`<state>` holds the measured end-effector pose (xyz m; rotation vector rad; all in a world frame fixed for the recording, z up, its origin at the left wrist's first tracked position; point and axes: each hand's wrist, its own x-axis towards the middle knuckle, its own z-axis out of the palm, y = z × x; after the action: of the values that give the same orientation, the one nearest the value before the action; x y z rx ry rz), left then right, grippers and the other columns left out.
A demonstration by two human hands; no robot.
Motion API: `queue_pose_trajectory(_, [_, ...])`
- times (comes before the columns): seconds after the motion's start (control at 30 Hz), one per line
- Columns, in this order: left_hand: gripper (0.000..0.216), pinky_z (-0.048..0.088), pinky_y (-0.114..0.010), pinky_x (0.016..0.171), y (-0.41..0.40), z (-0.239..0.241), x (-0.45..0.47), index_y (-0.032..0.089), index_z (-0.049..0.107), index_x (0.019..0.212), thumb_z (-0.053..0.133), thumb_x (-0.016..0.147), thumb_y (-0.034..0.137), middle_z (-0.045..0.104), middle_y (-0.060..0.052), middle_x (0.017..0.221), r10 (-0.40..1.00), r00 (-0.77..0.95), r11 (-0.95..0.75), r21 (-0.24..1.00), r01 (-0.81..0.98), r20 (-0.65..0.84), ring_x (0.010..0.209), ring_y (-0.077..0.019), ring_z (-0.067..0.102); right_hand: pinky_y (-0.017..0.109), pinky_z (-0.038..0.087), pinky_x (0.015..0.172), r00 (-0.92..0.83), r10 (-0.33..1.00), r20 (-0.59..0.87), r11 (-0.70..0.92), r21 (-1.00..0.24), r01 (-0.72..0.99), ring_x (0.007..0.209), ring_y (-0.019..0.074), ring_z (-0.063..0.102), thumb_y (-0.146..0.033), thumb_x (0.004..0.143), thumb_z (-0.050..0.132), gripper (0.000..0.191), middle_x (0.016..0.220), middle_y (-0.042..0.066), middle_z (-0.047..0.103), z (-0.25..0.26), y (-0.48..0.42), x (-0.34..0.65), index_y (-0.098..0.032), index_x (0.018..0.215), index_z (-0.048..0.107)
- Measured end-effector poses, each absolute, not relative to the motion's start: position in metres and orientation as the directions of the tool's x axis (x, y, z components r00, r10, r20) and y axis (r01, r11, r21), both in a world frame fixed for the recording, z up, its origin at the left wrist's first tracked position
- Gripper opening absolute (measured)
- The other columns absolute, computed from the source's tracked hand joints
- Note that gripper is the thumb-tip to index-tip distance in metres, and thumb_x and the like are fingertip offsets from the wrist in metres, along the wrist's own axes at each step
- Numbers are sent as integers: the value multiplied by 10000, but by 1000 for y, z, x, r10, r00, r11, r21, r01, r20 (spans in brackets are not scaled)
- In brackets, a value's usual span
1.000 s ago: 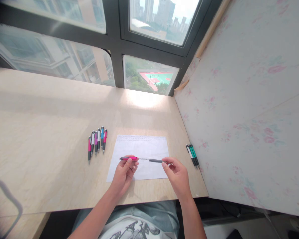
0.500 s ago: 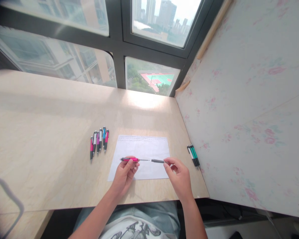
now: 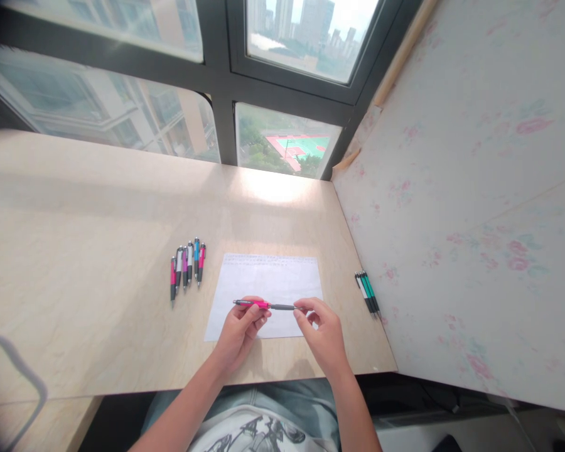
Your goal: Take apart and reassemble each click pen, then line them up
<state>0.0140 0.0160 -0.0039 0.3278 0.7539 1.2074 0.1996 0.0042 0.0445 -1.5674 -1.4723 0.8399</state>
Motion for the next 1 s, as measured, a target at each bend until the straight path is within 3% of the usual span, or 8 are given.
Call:
queue_pose_trajectory(0.23, [253,525,-231,740,15,0,16,145,709,890,810,706,285,734,-77,866,907,175,395,632,-667,-382,832,-173,698,300,533,654,152,988,28,-38,-907,419,799,215,644,-448,828,629,289,889,89,706,38,9,196,-181,907,705])
queue_pose_trajectory(0.53, [287,527,-218,738,19,0,16,149,707,898,824,687,305,733,-68,877,898,159,398,599,-695,-411,823,-160,698,298,533,613,90,996,21,-20,-903,429,749,217,642,-454,828,627,299,872,95,705,40,9,193,-175,892,713])
queue_pose_trajectory(0.67, [260,531,-244,731,18,0,17,149,707,876,812,701,309,732,-67,827,907,180,400,643,-653,-380,793,-173,701,311,538,662,112,993,26,-25,-903,429,778,222,649,-460,837,620,303,877,92,710,42,11,197,-179,900,713])
queue_pose_trajectory(1.0, [235,525,-224,722,21,-1,18,148,701,891,786,736,302,719,-62,837,890,199,432,622,-653,-409,796,-159,692,306,506,698,-14,1000,25,29,-846,533,757,203,631,-421,879,578,244,854,57,700,51,14,204,-205,903,689])
